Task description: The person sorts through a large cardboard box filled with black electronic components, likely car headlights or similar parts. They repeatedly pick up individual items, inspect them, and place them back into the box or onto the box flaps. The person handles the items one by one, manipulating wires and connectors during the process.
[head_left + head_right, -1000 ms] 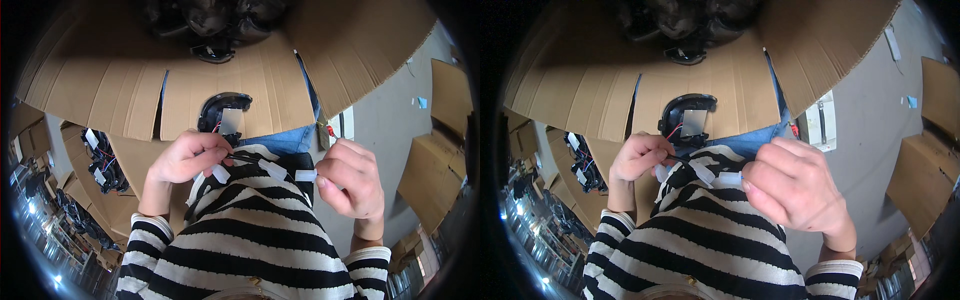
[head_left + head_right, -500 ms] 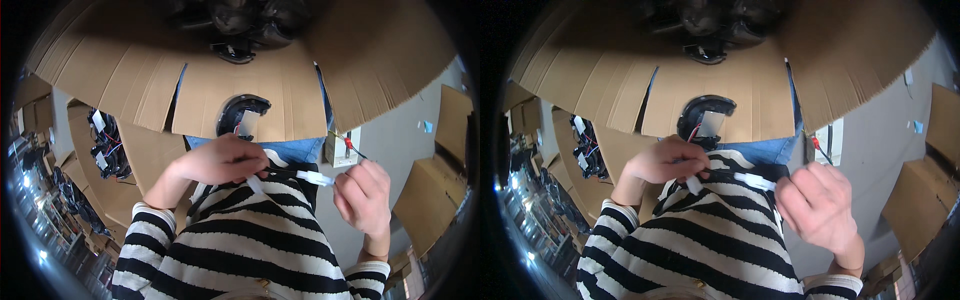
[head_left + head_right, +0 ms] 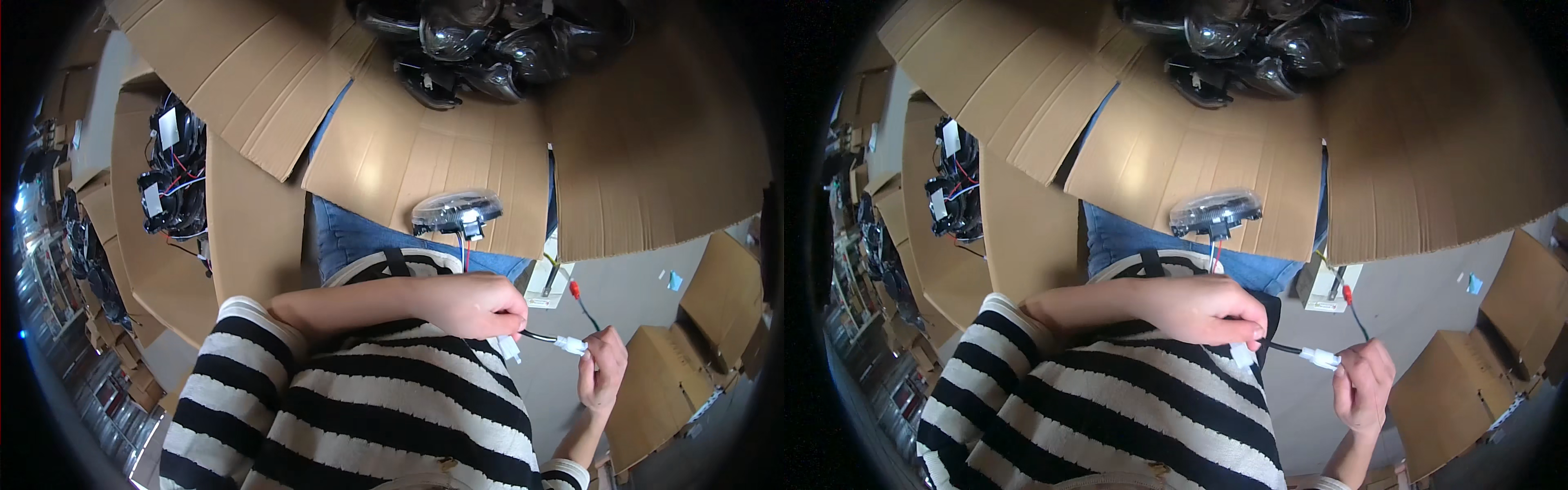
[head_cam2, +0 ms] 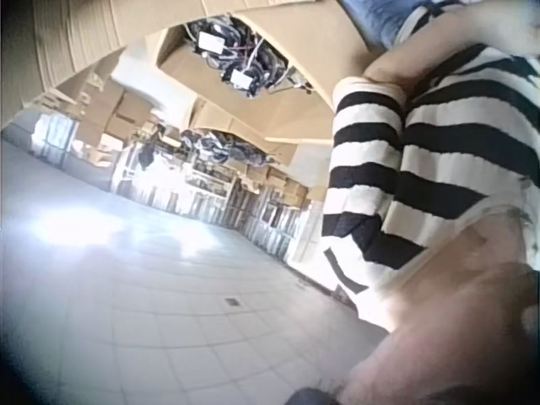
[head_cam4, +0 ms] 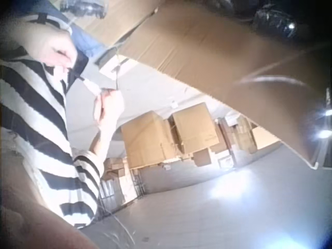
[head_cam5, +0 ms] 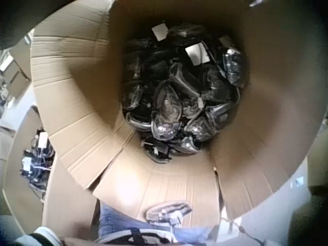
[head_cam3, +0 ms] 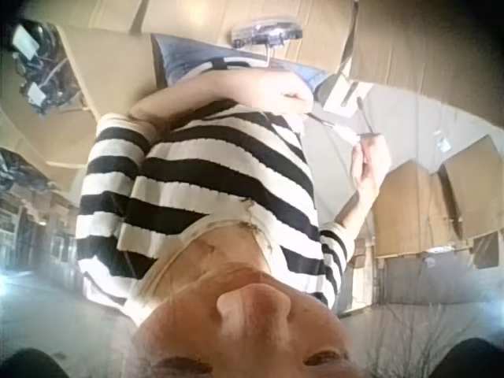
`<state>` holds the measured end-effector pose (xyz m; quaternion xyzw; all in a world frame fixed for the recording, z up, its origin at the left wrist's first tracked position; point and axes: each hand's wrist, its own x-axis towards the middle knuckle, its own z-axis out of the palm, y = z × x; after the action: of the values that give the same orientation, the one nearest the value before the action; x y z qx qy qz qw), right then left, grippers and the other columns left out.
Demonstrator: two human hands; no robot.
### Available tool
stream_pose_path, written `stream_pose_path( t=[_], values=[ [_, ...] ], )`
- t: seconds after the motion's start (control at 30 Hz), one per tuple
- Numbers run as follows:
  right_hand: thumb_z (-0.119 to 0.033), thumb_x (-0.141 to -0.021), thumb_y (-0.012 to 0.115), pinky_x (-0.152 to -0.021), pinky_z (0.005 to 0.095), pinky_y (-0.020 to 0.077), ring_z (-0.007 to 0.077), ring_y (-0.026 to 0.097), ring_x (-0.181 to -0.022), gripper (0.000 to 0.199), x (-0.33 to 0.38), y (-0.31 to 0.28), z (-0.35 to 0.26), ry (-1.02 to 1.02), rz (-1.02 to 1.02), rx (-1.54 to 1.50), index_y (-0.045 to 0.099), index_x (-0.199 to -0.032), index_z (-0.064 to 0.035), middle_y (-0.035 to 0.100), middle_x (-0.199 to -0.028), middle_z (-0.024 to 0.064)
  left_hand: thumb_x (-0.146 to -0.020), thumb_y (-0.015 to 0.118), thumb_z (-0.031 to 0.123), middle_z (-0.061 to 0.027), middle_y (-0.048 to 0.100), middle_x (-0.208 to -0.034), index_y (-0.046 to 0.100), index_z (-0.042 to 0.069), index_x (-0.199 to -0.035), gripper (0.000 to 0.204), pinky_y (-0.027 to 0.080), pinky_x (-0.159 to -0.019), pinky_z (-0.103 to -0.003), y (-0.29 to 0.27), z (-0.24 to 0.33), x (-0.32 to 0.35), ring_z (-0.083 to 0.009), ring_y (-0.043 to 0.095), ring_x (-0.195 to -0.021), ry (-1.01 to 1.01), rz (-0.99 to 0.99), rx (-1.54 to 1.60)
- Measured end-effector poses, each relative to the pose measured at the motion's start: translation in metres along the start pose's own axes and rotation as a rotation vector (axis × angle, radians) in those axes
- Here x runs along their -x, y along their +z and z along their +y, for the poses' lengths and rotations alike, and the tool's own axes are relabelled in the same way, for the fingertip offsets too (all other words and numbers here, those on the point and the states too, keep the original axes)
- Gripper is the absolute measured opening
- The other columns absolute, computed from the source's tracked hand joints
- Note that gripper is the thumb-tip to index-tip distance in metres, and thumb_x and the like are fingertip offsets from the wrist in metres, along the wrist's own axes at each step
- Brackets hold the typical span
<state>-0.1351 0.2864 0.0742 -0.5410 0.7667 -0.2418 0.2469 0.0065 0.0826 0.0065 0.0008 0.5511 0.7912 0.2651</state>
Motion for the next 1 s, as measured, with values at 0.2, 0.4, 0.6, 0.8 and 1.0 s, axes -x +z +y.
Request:
stream_pose_path(
  t=[0.2,0.4,0.6,0.8,1.0],
  values=[
    [-0.004,-0.069,0.05,-0.048,0.029,0.0321,0.0197,0.043,-0.053,0.005,0.016,-0.003,0.009,0.184,-0.057,-0.259,0.05,-0.069,0.0008,0.049,-0.062,0.0092,-0.086,0.043,0.014,-0.0051,0.057,-0.071,0.056,0.001,-0.086,0.019,0.038,-0.054,-0.024,0.007,0.002,0.0,-0.0102,0.05,-0.06,-0.038,-0.032,0.026],
    [-0.009,-0.077,0.048,-0.049,0.0246,0.0306,0.0138,0.043,-0.054,0.013,0.022,0.008,0.02,0.343,0.15,-0.391,0.051,-0.069,0.0012,0.048,-0.06,0.0068,-0.082,0.052,0.012,-0.0068,0.058,-0.072,0.056,0.002,-0.09,0.014,0.042,-0.052,-0.023,-0.013,0.031,0.082,-0.0115,0.053,-0.06,0.29,0.492,-0.03],
    [-0.004,-0.073,0.049,-0.048,0.0273,0.033,0.0173,0.045,-0.052,0.007,-0.005,0.033,0.018,0.233,0.075,-0.462,0.051,-0.069,0.0008,0.048,-0.06,0.0068,-0.088,0.037,0.017,0.0021,0.032,-0.054,0.049,-0.002,-0.095,0.023,0.032,-0.075,-0.031,0.006,0.059,0.283,-0.013,0.039,-0.065,0.966,1.624,-0.122],
    [0.0,-0.07,0.051,-0.047,0.0286,0.0336,0.0183,0.043,-0.05,0.002,-0.032,0.046,0.009,0.096,-0.016,-0.49,0.052,-0.069,0.0012,0.047,-0.06,0.0072,-0.086,0.046,0.021,-0.006,0.055,-0.075,0.055,-0.003,-0.094,0.026,0.042,-0.069,-0.026,-0.034,0.015,0.385,-0.0141,0.05,-0.073,0.294,2.337,-1.0],
    [0.001,-0.071,0.051,-0.046,0.0283,0.034,0.0184,0.043,-0.05,0.001,-0.032,0.052,0.011,0.055,-0.005,-0.475,0.051,-0.07,0.0022,0.047,-0.06,0.0076,-0.085,0.049,0.016,-0.0077,0.057,-0.09,0.055,0.0,-0.098,0.021,0.043,-0.072,-0.026,-0.128,-0.064,0.345,-0.0144,0.054,-0.082,-0.162,2.25,-1.328]
  ],
)
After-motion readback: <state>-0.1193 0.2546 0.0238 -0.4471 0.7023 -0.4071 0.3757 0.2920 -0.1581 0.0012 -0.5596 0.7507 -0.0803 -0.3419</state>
